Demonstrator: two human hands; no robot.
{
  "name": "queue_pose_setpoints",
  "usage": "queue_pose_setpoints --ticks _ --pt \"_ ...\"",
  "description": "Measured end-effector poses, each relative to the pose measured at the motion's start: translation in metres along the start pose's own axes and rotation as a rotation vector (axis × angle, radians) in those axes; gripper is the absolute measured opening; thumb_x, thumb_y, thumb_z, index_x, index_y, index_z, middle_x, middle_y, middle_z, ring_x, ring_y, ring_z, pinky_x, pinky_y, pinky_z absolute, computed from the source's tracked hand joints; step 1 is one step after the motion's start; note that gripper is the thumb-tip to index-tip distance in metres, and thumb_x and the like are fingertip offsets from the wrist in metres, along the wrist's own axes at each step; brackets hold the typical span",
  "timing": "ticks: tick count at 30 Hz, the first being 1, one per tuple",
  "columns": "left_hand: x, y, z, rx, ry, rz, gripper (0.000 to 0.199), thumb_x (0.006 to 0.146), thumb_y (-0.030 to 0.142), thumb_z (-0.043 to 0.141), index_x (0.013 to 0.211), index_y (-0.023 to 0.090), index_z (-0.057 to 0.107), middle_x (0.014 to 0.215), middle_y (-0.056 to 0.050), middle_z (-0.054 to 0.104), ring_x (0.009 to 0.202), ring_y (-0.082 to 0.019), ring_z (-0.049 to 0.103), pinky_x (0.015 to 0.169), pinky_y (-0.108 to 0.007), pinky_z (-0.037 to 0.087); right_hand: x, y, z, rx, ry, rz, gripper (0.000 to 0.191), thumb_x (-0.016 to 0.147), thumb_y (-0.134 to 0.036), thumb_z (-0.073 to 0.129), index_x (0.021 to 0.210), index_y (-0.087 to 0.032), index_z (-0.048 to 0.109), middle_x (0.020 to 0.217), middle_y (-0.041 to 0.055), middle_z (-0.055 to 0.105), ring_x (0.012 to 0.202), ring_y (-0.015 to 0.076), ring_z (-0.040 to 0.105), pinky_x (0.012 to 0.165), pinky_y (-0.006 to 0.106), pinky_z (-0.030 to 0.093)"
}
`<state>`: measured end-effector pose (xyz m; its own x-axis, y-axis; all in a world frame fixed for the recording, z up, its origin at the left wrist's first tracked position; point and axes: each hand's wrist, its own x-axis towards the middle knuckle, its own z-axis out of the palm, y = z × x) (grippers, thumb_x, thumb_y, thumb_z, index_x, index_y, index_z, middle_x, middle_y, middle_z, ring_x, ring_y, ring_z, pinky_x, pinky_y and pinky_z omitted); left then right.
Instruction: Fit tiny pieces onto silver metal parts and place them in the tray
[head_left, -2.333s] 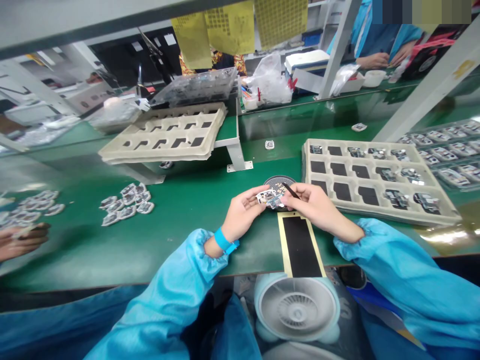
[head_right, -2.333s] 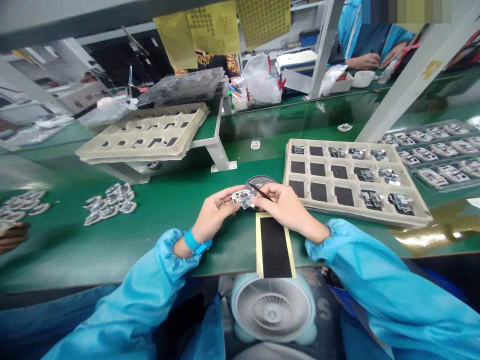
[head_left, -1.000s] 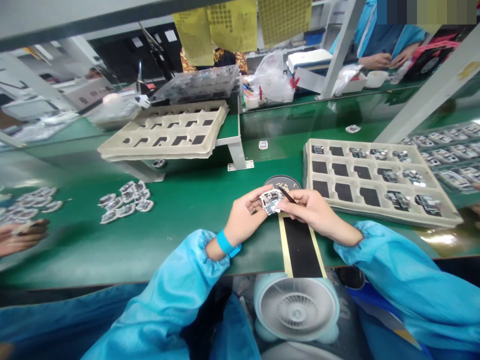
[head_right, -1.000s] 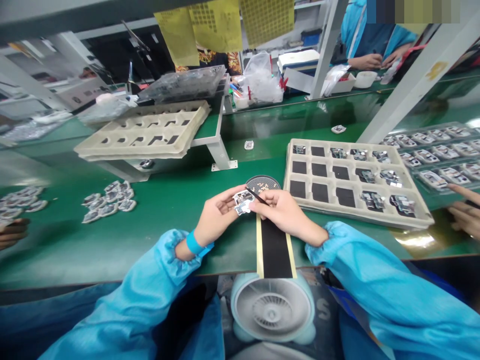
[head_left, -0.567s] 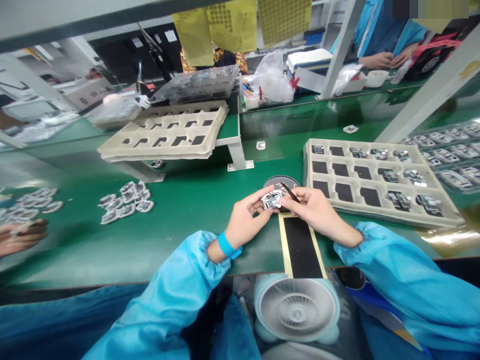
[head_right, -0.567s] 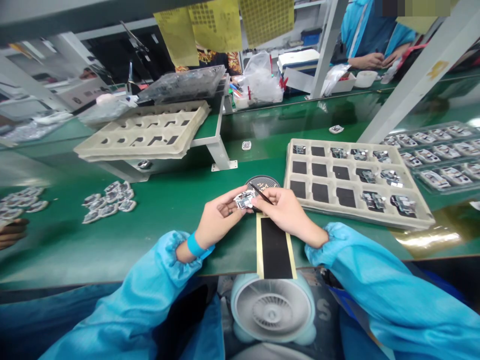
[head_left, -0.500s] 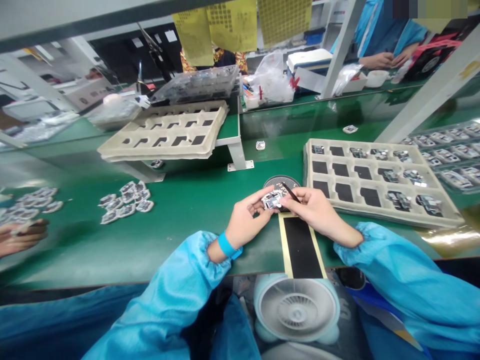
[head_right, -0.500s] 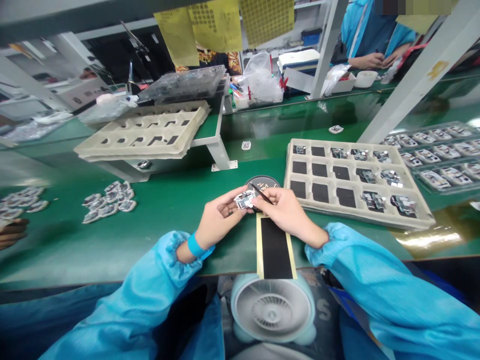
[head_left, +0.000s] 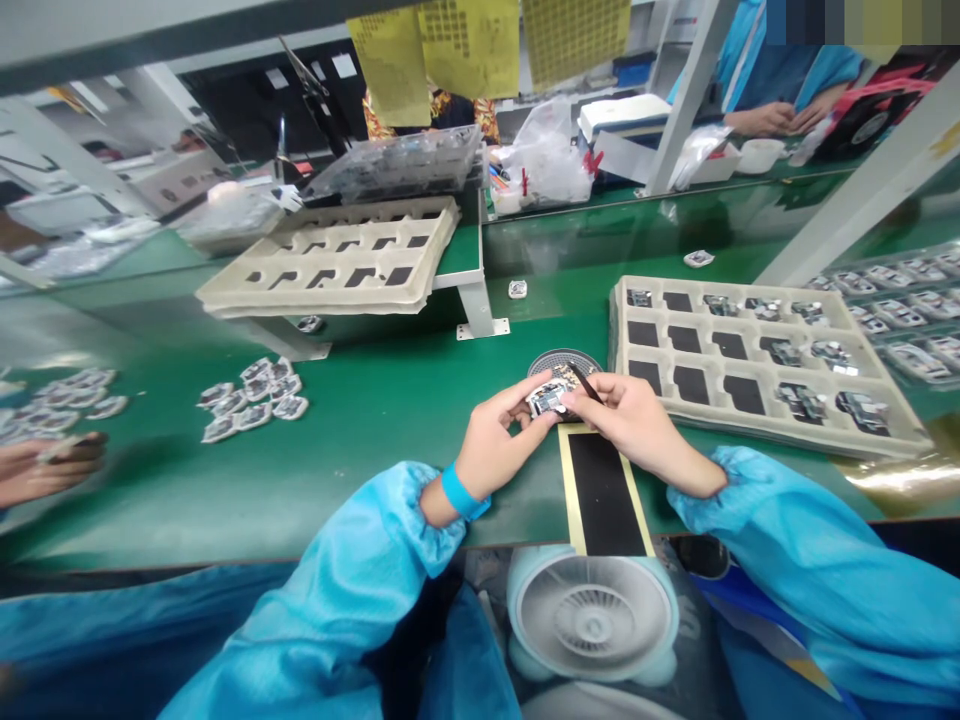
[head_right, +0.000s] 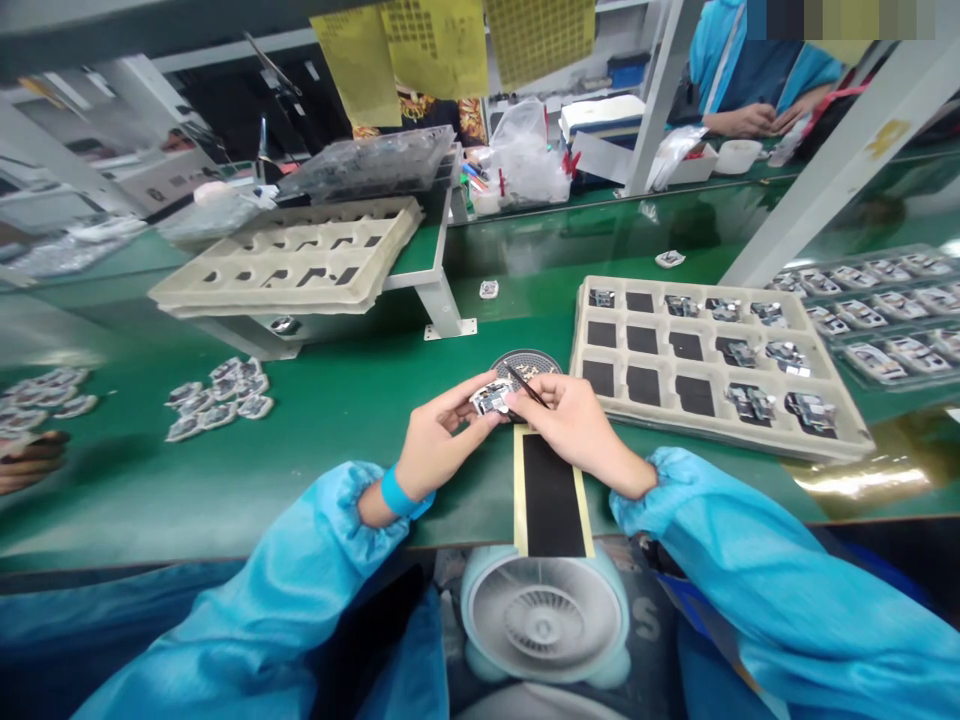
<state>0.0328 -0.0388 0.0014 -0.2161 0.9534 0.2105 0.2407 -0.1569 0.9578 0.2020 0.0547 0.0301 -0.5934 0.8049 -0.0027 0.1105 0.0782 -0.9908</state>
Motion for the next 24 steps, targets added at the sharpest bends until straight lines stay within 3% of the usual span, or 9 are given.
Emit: queue_pose_setpoints --ticks 7,10,13,20,24 --pt "0.001 0.001 -0.003 0.144 0.034 0.099 0.047 0.087 0.033 0.075 0.133 0.025 0.069 0.116 -0.008 0.074 0.069 -0.013 0.061 0.076 -0.033 0.058 0.001 0.006 -0.001 -0.002 -0.019 0.011 0.04 0.08 -0.051 0.075 0.068 -0.017 0.059 0.058 -0.0027 0.055 0.052 0.0087 0.045 0.051 0.025 0.035" --pt "0.001 0.0 -0.002 -0.025 0.03 -0.005 0.05 0.084 0.033 0.079 0.132 0.022 0.07 0.115 -0.009 0.075 0.08 -0.018 0.07 0.084 -0.036 0.06 0.001 0.012 0.002 0.045 -0.013 -0.037 0.036 0.08 -0.048 0.078 0.075 -0.018 0.061 0.07 0.0006 0.063 0.061 0.0117 0.057 0.058 0.026 0.047" --pt "0.002 0.002 0.0 -0.284 0.003 -0.111 0.054 0.079 0.033 0.083 0.13 0.018 0.07 0.117 -0.012 0.075 0.089 -0.022 0.074 0.09 -0.04 0.061 0.001 0.017 0.005 0.107 0.04 -0.085 0.037 0.077 -0.043 0.082 0.096 -0.02 0.059 0.085 0.0021 0.066 0.07 0.0144 0.065 0.065 0.028 0.055" --pt "0.005 0.011 0.001 -0.413 -0.061 -0.179 0.047 0.078 0.027 0.085 0.122 0.016 0.073 0.114 -0.013 0.075 0.08 -0.019 0.074 0.062 -0.026 0.058 0.003 0.023 0.006 0.182 -0.029 -0.064 0.037 0.077 -0.039 0.082 0.102 -0.021 0.063 0.095 0.0045 0.07 0.081 0.0175 0.069 0.074 0.033 0.061" --pt "0.006 0.009 0.0 -0.418 -0.074 -0.148 0.042 0.079 0.026 0.084 0.119 0.018 0.075 0.123 -0.013 0.069 0.079 -0.017 0.074 0.061 -0.023 0.056 0.002 0.021 0.004 0.151 -0.086 -0.052 0.029 0.08 -0.04 0.079 0.098 -0.019 0.068 0.094 0.0051 0.072 0.081 0.0175 0.069 0.077 0.034 0.06"
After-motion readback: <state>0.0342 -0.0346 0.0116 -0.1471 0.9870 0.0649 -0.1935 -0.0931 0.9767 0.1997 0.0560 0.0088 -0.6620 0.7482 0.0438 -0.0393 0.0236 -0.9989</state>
